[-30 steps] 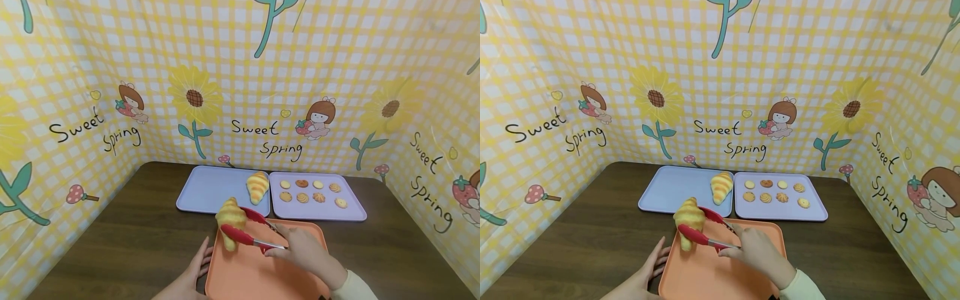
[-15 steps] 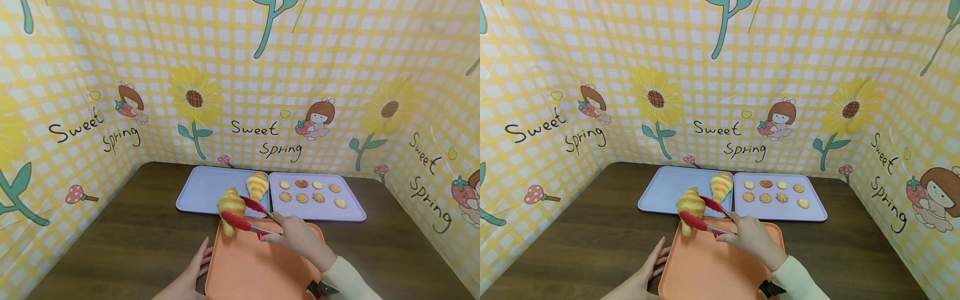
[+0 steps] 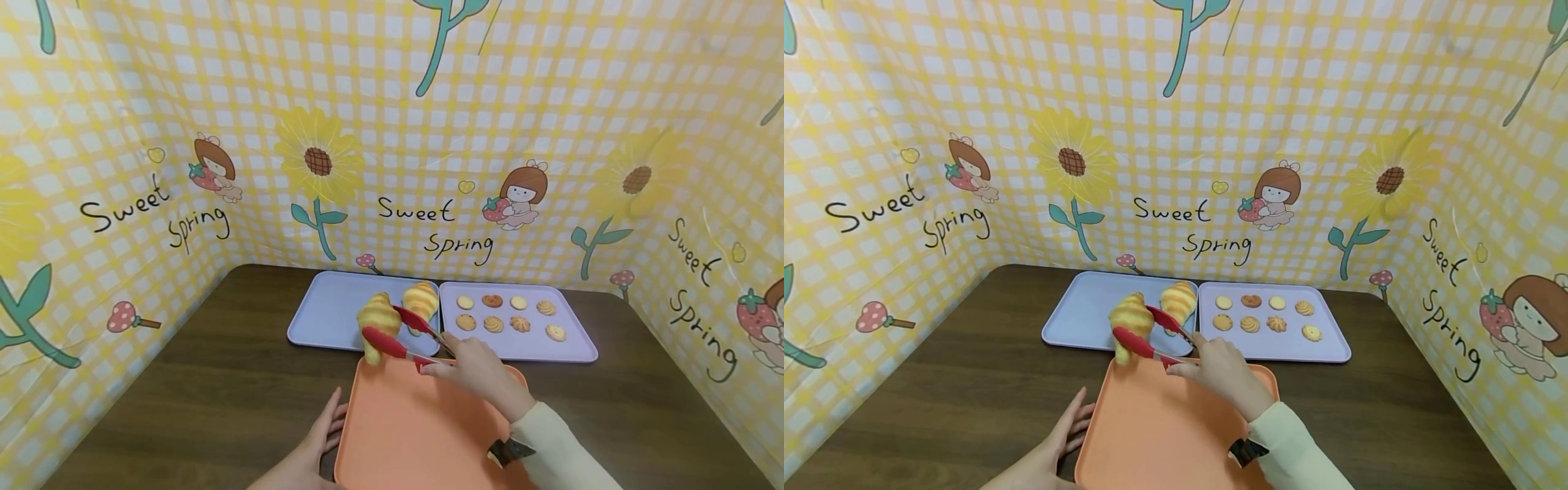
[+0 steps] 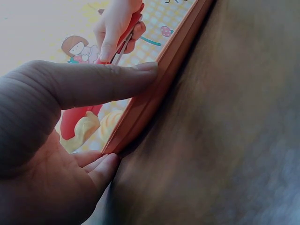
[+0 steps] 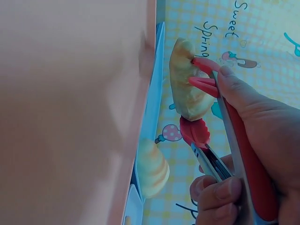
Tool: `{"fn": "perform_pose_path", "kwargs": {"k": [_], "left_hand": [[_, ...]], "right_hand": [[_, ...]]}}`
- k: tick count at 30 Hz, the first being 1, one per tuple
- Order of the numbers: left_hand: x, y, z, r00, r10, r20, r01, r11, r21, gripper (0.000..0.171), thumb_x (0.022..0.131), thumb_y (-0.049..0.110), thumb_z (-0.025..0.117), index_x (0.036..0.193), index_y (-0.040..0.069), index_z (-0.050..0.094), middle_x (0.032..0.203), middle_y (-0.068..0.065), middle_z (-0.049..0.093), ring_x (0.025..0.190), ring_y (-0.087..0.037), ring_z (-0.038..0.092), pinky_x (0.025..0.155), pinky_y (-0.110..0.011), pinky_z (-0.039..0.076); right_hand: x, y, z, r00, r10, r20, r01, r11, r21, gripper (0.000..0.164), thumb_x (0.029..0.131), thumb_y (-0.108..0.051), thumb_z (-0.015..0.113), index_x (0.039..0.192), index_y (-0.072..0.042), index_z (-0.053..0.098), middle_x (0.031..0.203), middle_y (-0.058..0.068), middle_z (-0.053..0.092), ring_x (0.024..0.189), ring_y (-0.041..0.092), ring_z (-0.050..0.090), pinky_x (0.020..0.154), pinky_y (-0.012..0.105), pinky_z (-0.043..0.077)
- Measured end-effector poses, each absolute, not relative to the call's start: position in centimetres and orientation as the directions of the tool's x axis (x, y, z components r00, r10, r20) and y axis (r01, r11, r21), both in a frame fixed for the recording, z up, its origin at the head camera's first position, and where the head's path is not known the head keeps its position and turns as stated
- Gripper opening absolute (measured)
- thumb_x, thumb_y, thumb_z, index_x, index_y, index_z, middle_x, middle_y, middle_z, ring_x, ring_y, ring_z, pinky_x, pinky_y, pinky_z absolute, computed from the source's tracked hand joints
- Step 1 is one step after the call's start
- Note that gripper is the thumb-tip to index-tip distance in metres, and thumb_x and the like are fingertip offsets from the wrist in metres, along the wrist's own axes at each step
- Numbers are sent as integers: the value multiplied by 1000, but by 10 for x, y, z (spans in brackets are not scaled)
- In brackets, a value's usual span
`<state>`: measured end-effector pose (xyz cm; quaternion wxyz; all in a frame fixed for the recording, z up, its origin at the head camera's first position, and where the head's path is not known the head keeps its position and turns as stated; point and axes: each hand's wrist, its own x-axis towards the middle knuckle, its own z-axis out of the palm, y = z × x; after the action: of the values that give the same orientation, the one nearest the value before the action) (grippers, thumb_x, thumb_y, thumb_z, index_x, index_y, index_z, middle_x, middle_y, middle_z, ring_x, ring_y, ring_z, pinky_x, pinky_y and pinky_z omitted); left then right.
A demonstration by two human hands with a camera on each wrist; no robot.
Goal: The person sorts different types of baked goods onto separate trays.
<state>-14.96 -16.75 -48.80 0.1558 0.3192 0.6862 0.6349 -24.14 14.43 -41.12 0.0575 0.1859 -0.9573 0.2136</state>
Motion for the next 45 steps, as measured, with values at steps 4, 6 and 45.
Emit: {"fn": "perform_pose_path", "kwargs": {"k": [4, 6, 45], "left_hand": [[-150, -167, -489, -740, 636, 221, 273, -17, 962, 125, 85, 25, 82, 151, -9, -19, 148, -44, 9, 132, 2, 28, 102, -21, 36], [-149, -168, -490, -732, 634, 249, 303, -25, 953, 124, 85, 22, 82, 153, -6, -18, 146, -45, 9, 131, 5, 29, 102, -22, 37], [-154, -167, -501, -698, 633, 335, 388, -59, 920, 109, 88, 32, 77, 157, 38, -8, 142, -50, 11, 132, 2, 31, 102, -23, 38]], "right_hand": [[-248, 144, -413, -926, -321, 200, -376, 839, -394, 59, 79, -55, 80, 110, -6, 67, 58, -2, 45, 53, 14, 46, 50, 30, 35], [-250, 143, -413, -927, -316, 201, -371, 842, -391, 59, 79, -55, 79, 110, -5, 66, 59, -2, 45, 54, 14, 46, 50, 30, 34], [-288, 120, -427, -952, -275, 135, -306, 869, -389, 83, 82, -59, 75, 139, -2, 56, 50, -5, 33, 46, 13, 37, 43, 28, 29]]}}
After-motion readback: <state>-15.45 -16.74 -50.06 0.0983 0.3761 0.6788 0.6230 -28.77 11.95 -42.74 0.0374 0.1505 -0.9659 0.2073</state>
